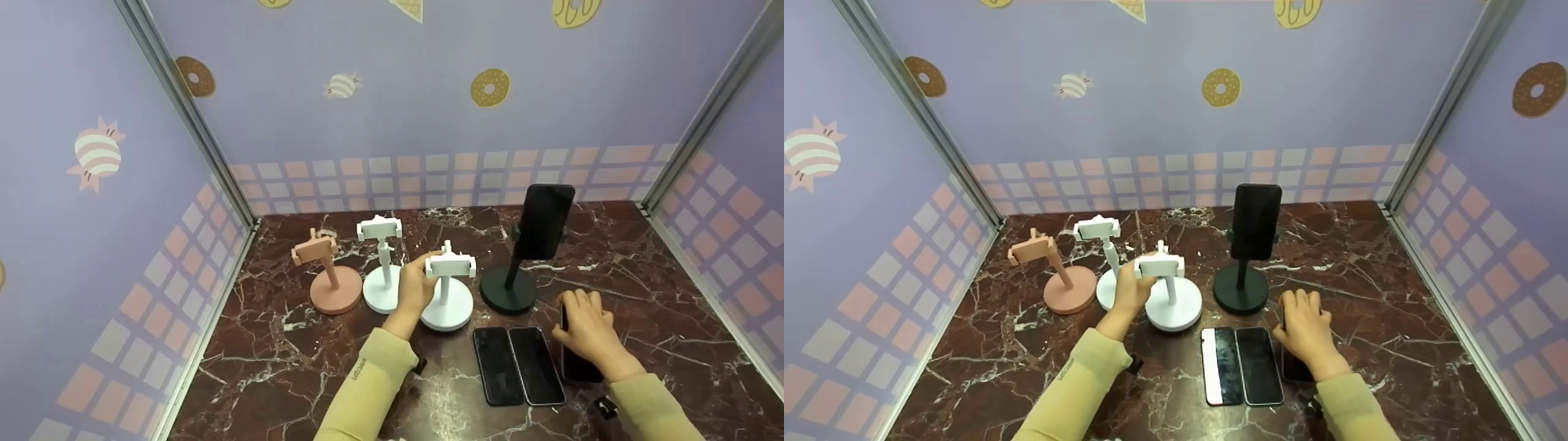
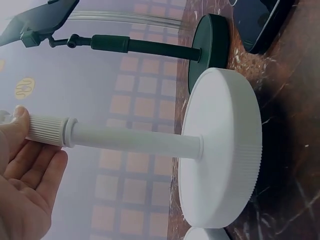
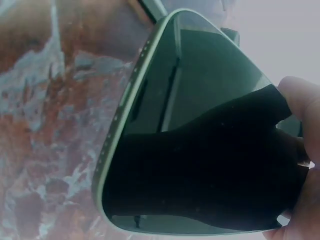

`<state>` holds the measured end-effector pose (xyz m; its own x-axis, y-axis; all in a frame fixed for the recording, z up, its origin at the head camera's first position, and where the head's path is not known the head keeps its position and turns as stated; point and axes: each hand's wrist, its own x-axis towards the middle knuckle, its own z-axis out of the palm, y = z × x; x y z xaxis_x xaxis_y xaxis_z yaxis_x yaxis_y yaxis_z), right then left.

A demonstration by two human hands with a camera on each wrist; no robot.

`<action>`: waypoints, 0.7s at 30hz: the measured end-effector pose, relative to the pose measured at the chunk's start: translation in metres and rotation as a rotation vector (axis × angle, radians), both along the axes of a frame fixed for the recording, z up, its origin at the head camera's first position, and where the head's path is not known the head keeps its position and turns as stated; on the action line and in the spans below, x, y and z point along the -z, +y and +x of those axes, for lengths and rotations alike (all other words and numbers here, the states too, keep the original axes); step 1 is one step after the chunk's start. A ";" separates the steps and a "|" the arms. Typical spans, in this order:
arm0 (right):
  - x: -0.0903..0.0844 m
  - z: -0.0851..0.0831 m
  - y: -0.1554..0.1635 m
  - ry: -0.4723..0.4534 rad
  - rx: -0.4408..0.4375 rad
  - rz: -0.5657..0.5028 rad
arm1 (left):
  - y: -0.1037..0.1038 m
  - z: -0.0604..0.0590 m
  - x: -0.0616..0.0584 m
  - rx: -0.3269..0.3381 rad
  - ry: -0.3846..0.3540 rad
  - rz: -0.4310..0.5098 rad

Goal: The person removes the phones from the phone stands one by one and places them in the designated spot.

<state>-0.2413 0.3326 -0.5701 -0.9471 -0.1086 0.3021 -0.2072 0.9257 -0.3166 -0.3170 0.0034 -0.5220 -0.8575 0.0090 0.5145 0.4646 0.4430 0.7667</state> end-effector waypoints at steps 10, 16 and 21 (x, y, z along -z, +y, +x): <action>0.013 -0.005 0.006 -0.080 -0.038 0.010 | 0.003 -0.026 -0.002 -0.002 -0.014 -0.023; 0.016 -0.008 0.008 -0.108 -0.059 0.004 | 0.004 -0.036 0.000 -0.014 -0.039 -0.036; 0.017 -0.010 0.007 -0.116 -0.082 0.006 | 0.005 -0.042 0.002 -0.026 -0.069 -0.045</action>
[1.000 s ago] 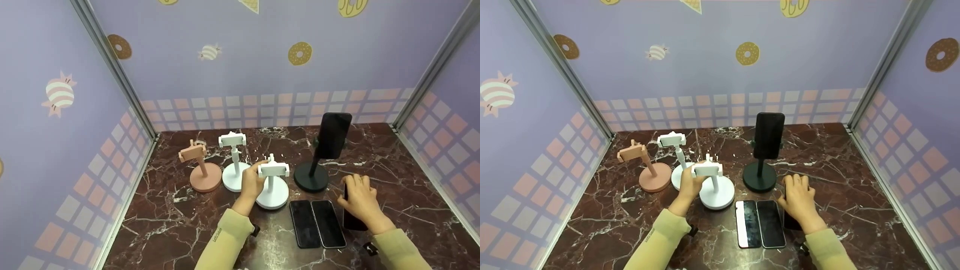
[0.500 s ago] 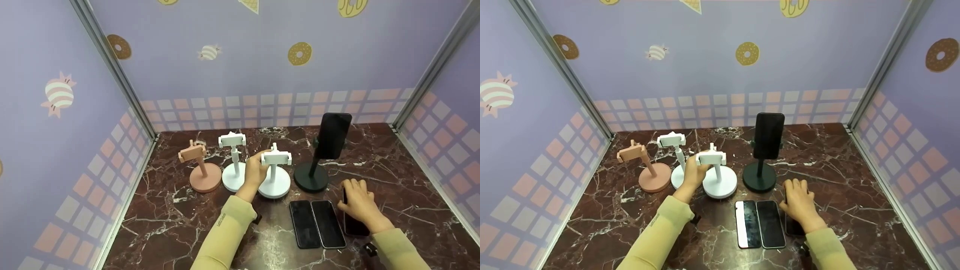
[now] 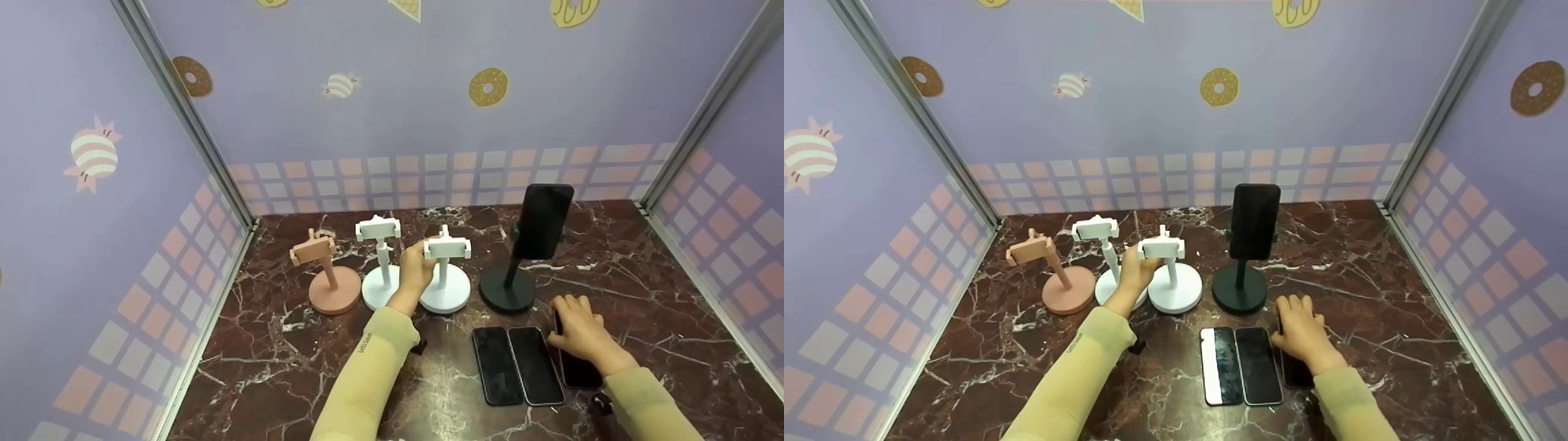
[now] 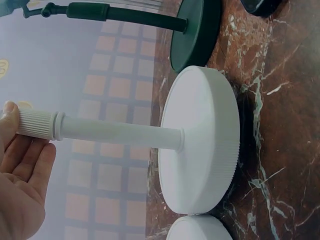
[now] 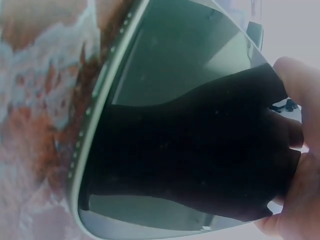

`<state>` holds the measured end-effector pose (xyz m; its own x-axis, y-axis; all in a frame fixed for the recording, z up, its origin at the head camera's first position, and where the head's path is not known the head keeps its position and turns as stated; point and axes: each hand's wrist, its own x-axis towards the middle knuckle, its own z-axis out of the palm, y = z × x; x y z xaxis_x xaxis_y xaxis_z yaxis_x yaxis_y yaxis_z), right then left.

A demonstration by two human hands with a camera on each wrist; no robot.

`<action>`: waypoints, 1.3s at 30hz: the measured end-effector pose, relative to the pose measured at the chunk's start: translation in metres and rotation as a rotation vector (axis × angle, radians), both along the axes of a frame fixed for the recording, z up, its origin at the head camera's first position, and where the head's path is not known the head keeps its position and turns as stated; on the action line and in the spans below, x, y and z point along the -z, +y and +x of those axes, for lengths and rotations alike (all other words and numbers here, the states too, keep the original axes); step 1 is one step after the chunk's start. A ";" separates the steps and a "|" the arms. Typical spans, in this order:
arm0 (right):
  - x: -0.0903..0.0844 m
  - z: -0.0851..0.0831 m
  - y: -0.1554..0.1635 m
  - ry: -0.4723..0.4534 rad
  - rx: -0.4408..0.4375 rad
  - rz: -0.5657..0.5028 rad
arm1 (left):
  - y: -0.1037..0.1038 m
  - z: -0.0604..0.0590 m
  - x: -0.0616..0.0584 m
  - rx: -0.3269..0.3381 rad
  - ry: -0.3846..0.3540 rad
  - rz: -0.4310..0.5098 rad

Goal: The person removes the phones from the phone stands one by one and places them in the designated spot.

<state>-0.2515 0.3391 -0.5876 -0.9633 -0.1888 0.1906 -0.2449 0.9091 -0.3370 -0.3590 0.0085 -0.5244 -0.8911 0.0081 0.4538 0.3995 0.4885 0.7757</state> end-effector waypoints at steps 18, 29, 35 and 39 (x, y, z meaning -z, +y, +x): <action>0.008 -0.002 -0.005 -0.077 -0.061 -0.017 | 0.000 -0.016 0.009 -0.015 0.065 -0.020; 0.018 -0.001 -0.004 -0.147 -0.081 -0.029 | 0.002 -0.017 0.011 -0.029 0.060 -0.027; 0.019 0.001 -0.004 -0.126 -0.085 -0.051 | 0.003 -0.016 0.012 -0.022 0.011 -0.011; 0.020 0.001 -0.003 -0.089 -0.092 -0.048 | 0.004 -0.016 0.011 -0.028 0.008 0.003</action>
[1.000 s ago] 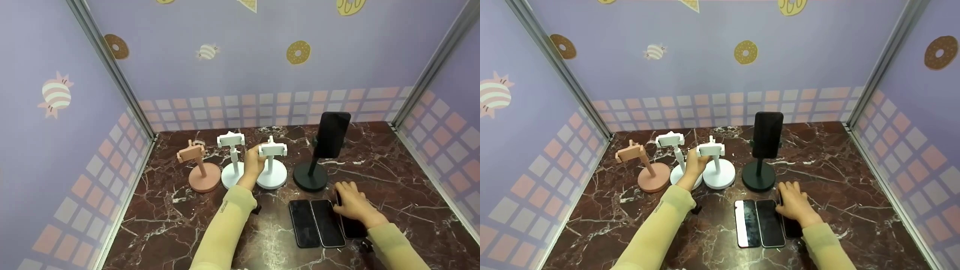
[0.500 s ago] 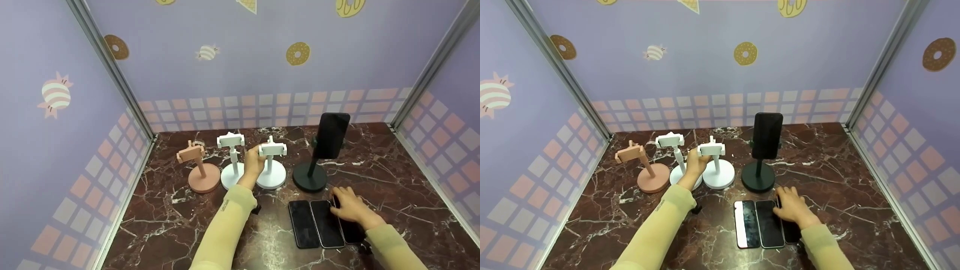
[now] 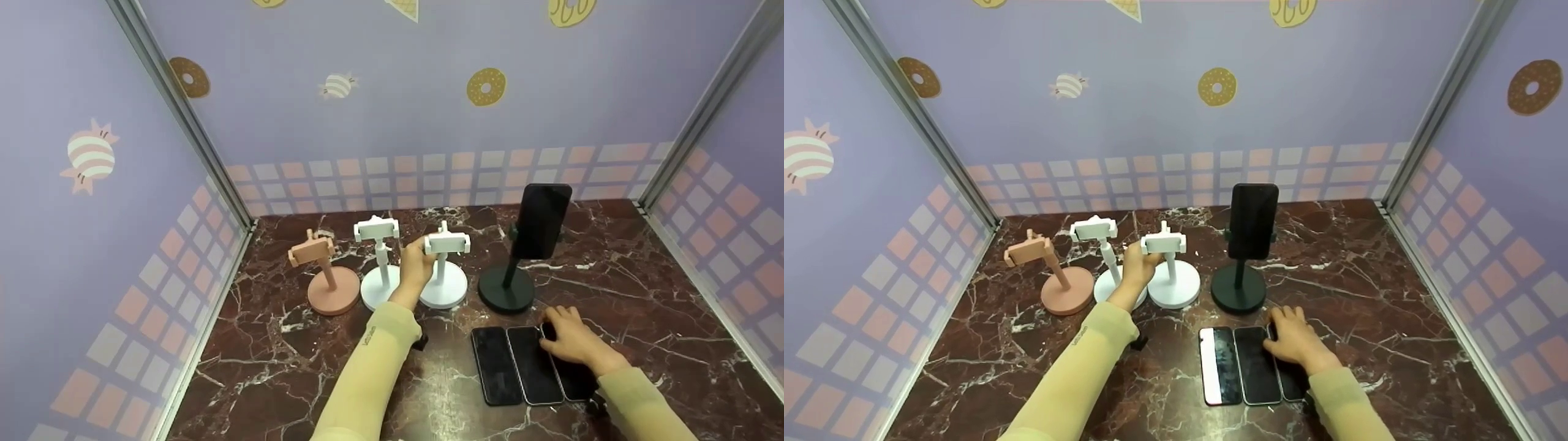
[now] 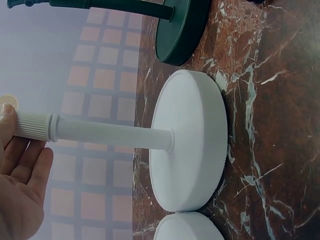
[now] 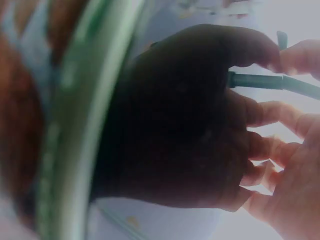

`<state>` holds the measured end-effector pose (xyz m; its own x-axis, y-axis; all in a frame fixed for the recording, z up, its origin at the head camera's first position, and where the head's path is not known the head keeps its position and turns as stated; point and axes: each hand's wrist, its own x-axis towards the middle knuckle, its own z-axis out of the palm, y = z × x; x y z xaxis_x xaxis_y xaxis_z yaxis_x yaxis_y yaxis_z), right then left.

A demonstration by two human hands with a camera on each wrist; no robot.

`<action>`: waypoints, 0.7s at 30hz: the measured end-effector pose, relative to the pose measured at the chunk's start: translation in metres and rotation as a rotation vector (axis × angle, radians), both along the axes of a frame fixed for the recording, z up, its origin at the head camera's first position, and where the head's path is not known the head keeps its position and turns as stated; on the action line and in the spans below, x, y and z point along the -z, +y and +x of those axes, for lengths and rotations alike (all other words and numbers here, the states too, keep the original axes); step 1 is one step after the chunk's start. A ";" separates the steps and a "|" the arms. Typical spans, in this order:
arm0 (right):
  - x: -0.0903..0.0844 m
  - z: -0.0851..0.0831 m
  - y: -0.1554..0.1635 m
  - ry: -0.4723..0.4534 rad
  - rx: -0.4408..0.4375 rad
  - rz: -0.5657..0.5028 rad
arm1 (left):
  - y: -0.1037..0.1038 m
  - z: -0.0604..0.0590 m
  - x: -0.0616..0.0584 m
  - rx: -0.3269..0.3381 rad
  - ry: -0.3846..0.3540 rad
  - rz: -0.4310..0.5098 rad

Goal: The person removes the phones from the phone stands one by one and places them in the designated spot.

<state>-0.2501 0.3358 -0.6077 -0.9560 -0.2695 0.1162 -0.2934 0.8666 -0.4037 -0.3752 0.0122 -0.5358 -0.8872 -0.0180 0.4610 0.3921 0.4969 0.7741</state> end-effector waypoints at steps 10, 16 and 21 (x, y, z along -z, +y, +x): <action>-0.003 0.002 0.000 -0.032 0.029 0.000 | 0.002 -0.001 0.000 -0.004 0.005 0.017; -0.002 0.003 0.001 -0.033 0.031 0.007 | 0.002 -0.002 0.002 -0.015 0.010 0.011; 0.000 0.003 0.002 -0.023 0.029 0.003 | 0.003 -0.001 0.002 -0.016 0.002 0.015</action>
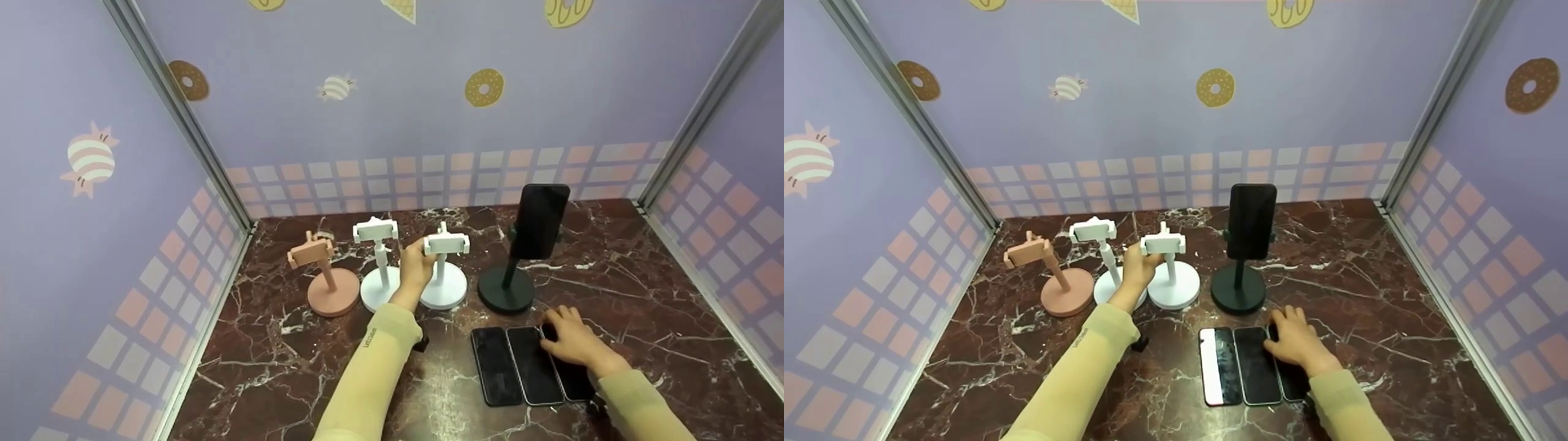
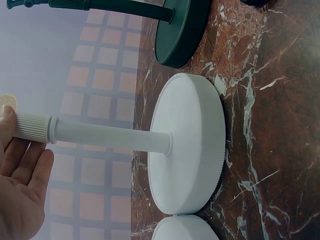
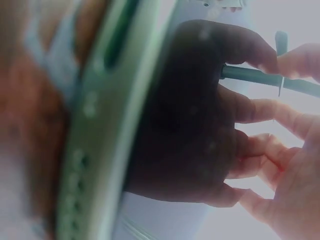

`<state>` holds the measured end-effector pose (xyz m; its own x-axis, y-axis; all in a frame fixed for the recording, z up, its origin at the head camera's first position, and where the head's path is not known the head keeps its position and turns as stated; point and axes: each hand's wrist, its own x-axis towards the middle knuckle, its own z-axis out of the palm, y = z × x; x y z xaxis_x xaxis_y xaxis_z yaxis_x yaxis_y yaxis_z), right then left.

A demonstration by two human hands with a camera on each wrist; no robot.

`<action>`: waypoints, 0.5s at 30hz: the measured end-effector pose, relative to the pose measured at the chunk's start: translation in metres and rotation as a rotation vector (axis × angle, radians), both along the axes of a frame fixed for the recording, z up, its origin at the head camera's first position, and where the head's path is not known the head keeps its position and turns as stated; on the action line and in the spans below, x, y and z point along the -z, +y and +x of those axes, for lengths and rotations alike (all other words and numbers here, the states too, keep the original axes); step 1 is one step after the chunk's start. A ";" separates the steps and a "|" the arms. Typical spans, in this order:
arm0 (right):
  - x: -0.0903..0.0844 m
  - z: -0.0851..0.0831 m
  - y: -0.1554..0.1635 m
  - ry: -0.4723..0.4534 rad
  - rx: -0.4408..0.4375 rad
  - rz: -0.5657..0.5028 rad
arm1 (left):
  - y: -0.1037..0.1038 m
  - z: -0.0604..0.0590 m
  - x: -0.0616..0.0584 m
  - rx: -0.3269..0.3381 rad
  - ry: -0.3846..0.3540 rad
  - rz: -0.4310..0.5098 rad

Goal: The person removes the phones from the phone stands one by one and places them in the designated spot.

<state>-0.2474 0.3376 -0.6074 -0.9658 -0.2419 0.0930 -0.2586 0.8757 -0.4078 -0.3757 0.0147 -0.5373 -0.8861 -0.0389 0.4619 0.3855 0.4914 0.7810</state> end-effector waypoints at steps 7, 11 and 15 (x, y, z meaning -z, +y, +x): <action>0.003 0.000 -0.001 -0.002 0.008 -0.005 | 0.000 0.001 -0.001 -0.013 -0.033 -0.012; 0.002 0.000 -0.001 0.002 0.015 -0.004 | -0.001 0.002 -0.002 -0.017 -0.032 -0.010; 0.002 0.001 -0.001 0.012 0.010 -0.002 | -0.001 0.003 -0.002 -0.014 -0.020 -0.004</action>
